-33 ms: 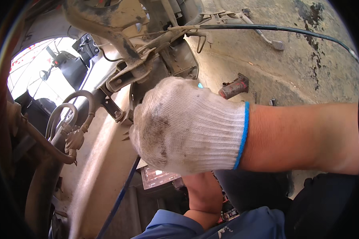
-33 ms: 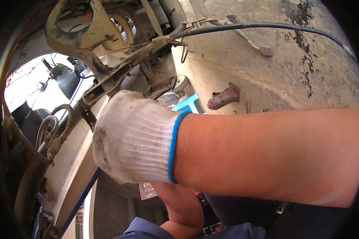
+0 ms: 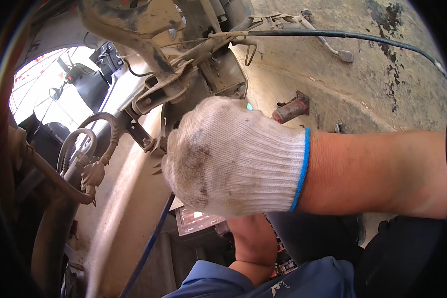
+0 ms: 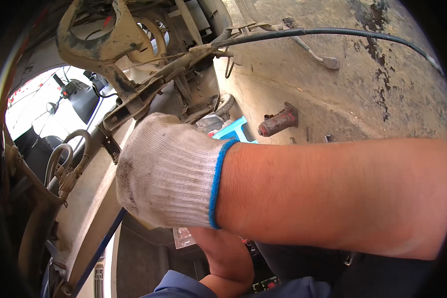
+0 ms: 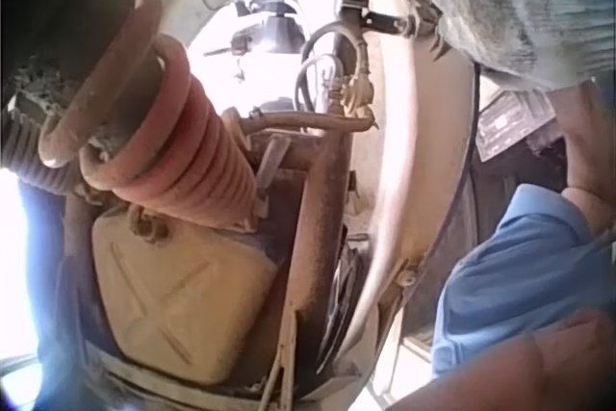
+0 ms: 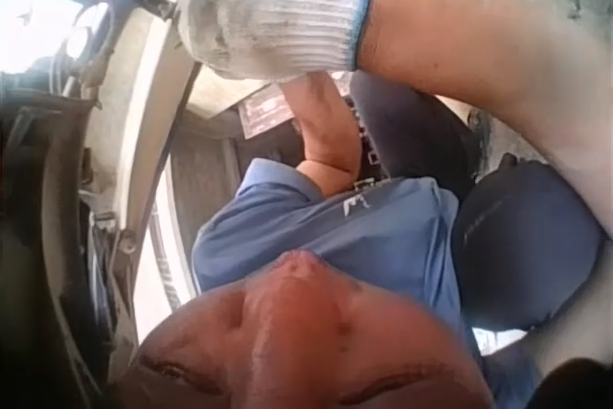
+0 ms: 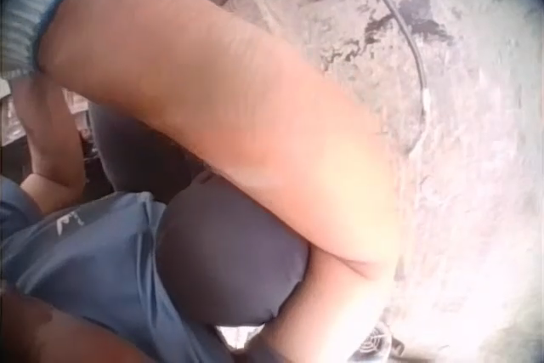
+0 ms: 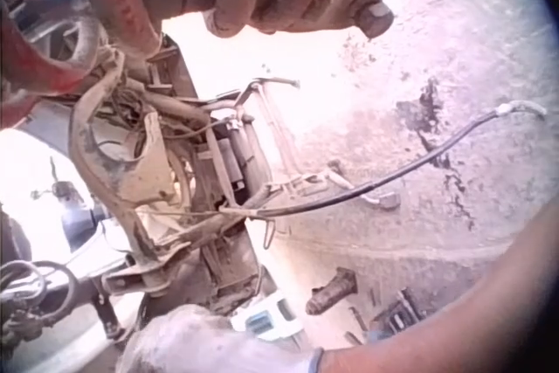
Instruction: Disassembling and repairing various components of a motorcycle engine and body.
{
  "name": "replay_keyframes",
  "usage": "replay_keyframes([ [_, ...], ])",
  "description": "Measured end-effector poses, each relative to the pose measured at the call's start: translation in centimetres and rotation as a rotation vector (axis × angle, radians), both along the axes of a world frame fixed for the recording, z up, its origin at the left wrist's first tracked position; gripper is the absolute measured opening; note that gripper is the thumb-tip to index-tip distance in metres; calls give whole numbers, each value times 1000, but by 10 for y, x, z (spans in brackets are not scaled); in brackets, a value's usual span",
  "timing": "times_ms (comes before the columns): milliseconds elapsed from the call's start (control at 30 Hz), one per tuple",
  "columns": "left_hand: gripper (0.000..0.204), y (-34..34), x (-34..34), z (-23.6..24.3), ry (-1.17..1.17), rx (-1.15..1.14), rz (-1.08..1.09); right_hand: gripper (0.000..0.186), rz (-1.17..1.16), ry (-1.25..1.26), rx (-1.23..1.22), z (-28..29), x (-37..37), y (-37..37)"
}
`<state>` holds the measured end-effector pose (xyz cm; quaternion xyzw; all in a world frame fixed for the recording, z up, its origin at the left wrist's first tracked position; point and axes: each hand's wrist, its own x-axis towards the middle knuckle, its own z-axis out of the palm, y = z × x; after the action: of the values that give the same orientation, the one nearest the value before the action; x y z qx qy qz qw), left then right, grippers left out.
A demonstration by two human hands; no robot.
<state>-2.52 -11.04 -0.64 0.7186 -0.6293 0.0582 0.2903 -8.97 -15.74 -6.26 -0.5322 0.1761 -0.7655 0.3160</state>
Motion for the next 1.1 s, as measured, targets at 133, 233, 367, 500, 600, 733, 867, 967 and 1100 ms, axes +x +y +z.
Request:
replay_keyframes([
  [133, 35, 2, 1, 1, 6, 11, 0, 20, -33, -103, 38, 1, 34, 8],
  [233, 35, 3, 1, 4, -2, 15, -9, 20, -71, -176, 63, 0, 55, 13],
  [367, 36, -1, 3, 8, -5, 28, -18, 20, -207, -257, 80, -6, 40, 11],
  [500, 36, -5, 5, 10, -20, 46, -20, 23, 291, 347, -65, -16, -20, -9],
  [600, 36, -2, 7, 12, -32, 34, 2, 23, 70, 165, -137, -22, -34, -14],
  [733, 37, 1, 8, 15, -30, 22, 2, 31, 407, 578, -257, -18, -24, -19],
  [867, 37, 4, 10, 17, -37, 32, 4, 47, 378, 289, -114, -21, 4, 0],
  [967, 38, 6, 12, 16, -42, 26, 5, 37, 238, 41, -67, -36, 2, 16],
  [1100, 38, 10, 13, 21, -63, 44, 16, 30, 177, -114, -5, -38, -6, 18],
])
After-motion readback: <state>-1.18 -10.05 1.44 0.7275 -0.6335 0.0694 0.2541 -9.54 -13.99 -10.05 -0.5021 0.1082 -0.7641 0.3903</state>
